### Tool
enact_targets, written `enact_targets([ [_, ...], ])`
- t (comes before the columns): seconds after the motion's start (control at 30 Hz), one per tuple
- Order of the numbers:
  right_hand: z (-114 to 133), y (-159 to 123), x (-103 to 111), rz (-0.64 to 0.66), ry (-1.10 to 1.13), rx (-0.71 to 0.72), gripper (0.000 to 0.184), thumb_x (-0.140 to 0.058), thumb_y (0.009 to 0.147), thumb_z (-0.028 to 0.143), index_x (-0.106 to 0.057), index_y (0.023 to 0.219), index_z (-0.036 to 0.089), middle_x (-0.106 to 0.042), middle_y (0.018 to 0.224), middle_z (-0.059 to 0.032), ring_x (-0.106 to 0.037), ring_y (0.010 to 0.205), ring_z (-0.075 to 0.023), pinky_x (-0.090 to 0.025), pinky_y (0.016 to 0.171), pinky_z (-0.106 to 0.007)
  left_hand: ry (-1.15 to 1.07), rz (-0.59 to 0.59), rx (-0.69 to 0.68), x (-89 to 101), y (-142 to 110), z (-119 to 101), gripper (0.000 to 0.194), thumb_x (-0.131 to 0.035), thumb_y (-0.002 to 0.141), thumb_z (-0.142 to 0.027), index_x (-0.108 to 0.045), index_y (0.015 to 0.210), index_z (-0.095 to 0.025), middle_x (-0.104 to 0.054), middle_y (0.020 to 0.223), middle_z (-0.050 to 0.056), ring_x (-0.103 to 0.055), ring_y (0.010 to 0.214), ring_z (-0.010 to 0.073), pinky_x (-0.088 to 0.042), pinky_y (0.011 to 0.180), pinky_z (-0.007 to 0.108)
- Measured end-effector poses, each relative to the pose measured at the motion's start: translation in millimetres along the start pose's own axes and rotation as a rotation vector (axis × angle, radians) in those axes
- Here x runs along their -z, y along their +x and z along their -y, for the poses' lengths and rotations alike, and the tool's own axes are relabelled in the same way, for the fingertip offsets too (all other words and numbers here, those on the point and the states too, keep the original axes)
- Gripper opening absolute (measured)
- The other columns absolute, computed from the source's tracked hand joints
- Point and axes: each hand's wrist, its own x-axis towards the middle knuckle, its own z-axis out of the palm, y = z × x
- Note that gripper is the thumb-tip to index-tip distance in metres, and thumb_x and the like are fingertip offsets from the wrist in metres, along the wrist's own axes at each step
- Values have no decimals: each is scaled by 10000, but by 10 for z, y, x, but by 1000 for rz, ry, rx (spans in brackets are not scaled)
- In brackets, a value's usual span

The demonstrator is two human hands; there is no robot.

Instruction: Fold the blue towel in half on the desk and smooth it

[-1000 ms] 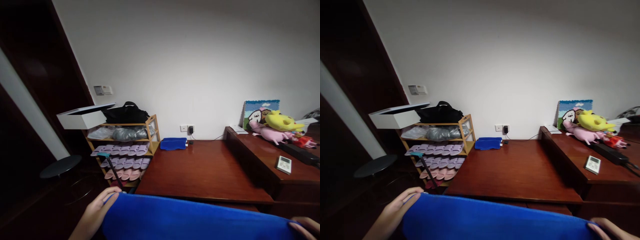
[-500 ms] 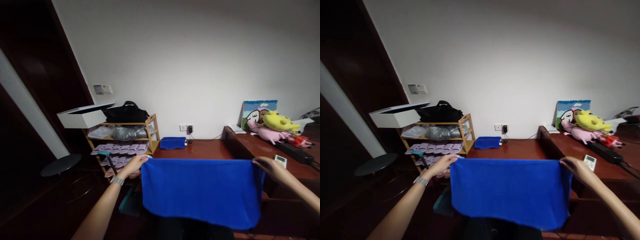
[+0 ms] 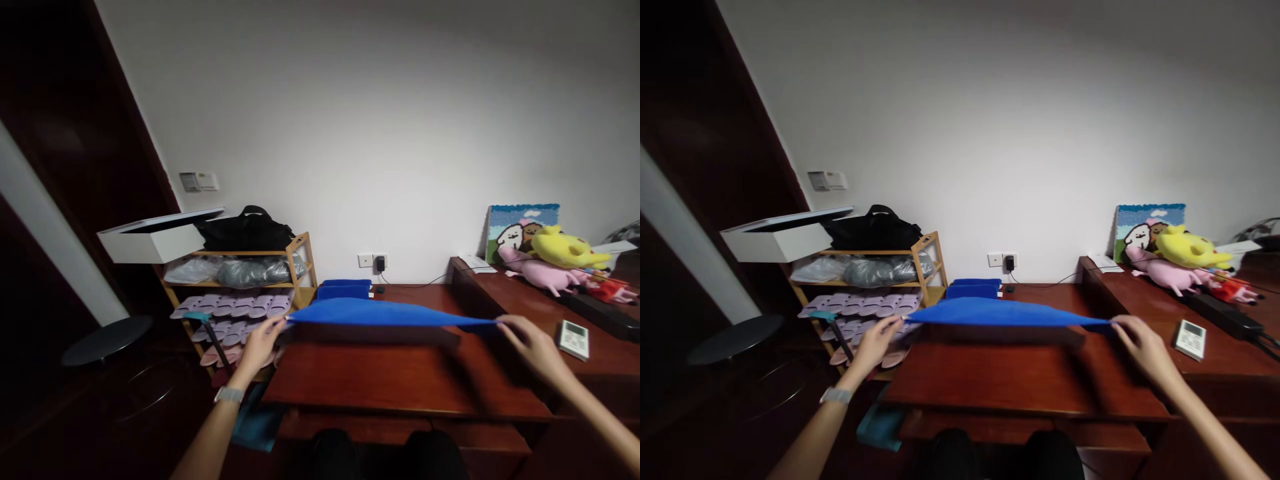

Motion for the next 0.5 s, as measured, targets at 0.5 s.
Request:
enact_targets([
  [0.5, -859, -1615, -1317, 244, -210, -168, 444, -371, 895, 507, -769, 986, 332, -748, 1107, -79, -709, 1012, -345, -580, 865, -509, 463, 322, -115, -798, -1198, 1303, 263, -424, 928, -275, -685, 956, -255, -708, 1317, 64, -560, 1347, 275, -349, 1199, 563],
])
